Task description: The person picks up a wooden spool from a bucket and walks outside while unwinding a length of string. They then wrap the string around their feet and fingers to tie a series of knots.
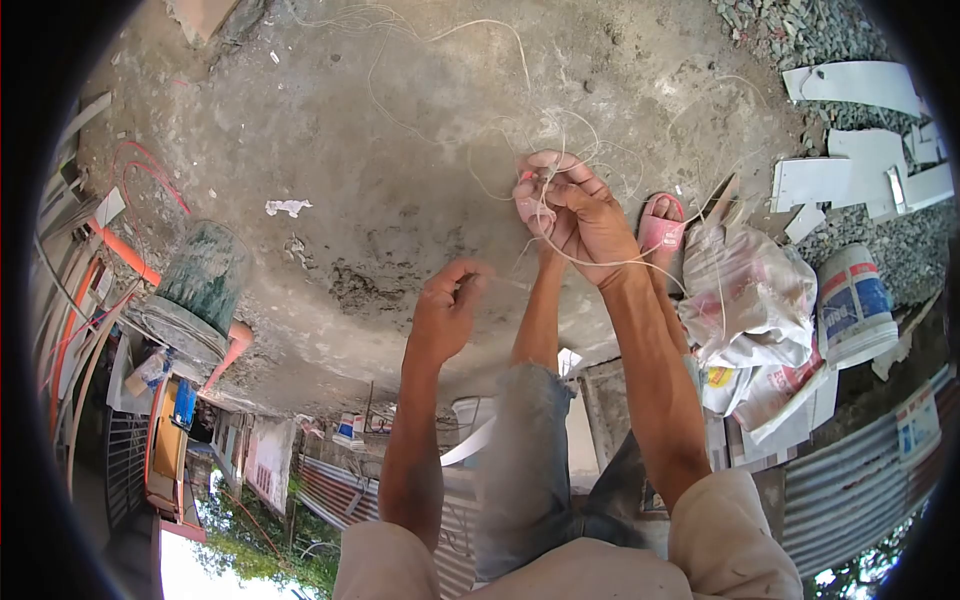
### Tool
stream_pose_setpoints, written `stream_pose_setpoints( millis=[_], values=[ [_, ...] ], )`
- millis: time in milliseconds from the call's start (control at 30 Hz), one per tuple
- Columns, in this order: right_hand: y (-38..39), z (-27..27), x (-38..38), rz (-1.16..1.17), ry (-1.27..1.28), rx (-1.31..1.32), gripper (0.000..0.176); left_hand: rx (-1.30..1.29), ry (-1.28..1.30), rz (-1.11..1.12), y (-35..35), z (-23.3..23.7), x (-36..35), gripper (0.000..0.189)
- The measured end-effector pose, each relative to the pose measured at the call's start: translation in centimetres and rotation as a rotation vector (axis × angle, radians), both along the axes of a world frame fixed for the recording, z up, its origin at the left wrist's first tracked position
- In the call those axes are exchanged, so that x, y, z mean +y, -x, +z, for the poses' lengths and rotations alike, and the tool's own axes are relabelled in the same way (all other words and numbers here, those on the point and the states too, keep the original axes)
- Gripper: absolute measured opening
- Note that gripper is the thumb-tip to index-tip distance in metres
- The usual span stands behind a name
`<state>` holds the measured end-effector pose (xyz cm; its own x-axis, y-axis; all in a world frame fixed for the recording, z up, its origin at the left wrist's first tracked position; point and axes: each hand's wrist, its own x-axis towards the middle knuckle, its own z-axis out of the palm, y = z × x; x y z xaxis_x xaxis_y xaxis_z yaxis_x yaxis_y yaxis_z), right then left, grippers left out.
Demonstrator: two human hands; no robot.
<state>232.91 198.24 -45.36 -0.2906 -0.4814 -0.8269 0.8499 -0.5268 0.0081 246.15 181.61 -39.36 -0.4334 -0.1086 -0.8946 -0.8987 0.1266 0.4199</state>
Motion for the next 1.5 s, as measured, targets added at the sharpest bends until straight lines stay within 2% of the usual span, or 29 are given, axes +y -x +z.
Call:
stream_pose_setpoints(
  millis=[67,200,267,300,367,467,567,667,767,867,1000,1300,1500],
  values=[
    [0.6,0.2,-0.1,-0.009,0.027,0.001,0.02,0.106,0.077,-0.011,0.7,-1.1,-0.6,0.014],
    [1.1,1.0,-1.5,0.243,-0.221,0.132,0.019,0.217,0.41,-0.108,4.7,-1.2,-1.2,0.02],
    [0.9,1.6,-2.1,0.438,-0.345,0.248,0.018,0.294,0.345,-0.01,7.5,-0.6,-1.9,0.023],
    [0.8,1.9,-2.3,0.445,-0.343,0.263,0.018,0.325,0.311,0.037,8.7,-0.1,-2.1,0.024],
    [0.8,2.3,-2.7,0.46,-0.343,0.302,0.017,0.268,0.251,0.021,11.0,1.0,-1.9,0.022],
    [1.0,2.8,-2.9,0.622,-0.384,0.408,0.017,0.296,0.192,-0.06,12.0,0.1,-1.6,0.019],
    [0.8,2.8,-2.7,0.528,-0.369,0.407,0.017,0.334,0.162,-0.062,12.1,-0.8,-1.4,0.013],
    [1.3,3.4,-2.0,0.518,-0.362,0.366,0.018,0.318,0.159,-0.102,11.9,-0.8,-1.6,0.01],
    [0.6,2.8,-1.9,0.563,-0.473,0.33,0.017,0.338,0.171,-0.149,11.3,-0.9,-1.3,0.009],
    [0.3,2.3,-2.0,0.401,-0.385,0.25,0.007,0.394,0.197,-0.162,11.0,-0.8,-1.1,0.009],
    [1.7,3.8,-2.7,0.315,-0.329,0.058,0.006,0.417,0.204,-0.075,11.4,-0.1,-1.1,0.008],
    [1.2,4.4,-2.5,0.294,-0.327,0.179,0.01,0.514,0.258,-0.067,11.8,1.1,-0.4,0.006],
    [0.8,5.2,-2.2,0.317,-0.342,0.157,0.012,0.582,0.364,-0.236,11.3,1.2,-0.1,0.006]
  ],
)
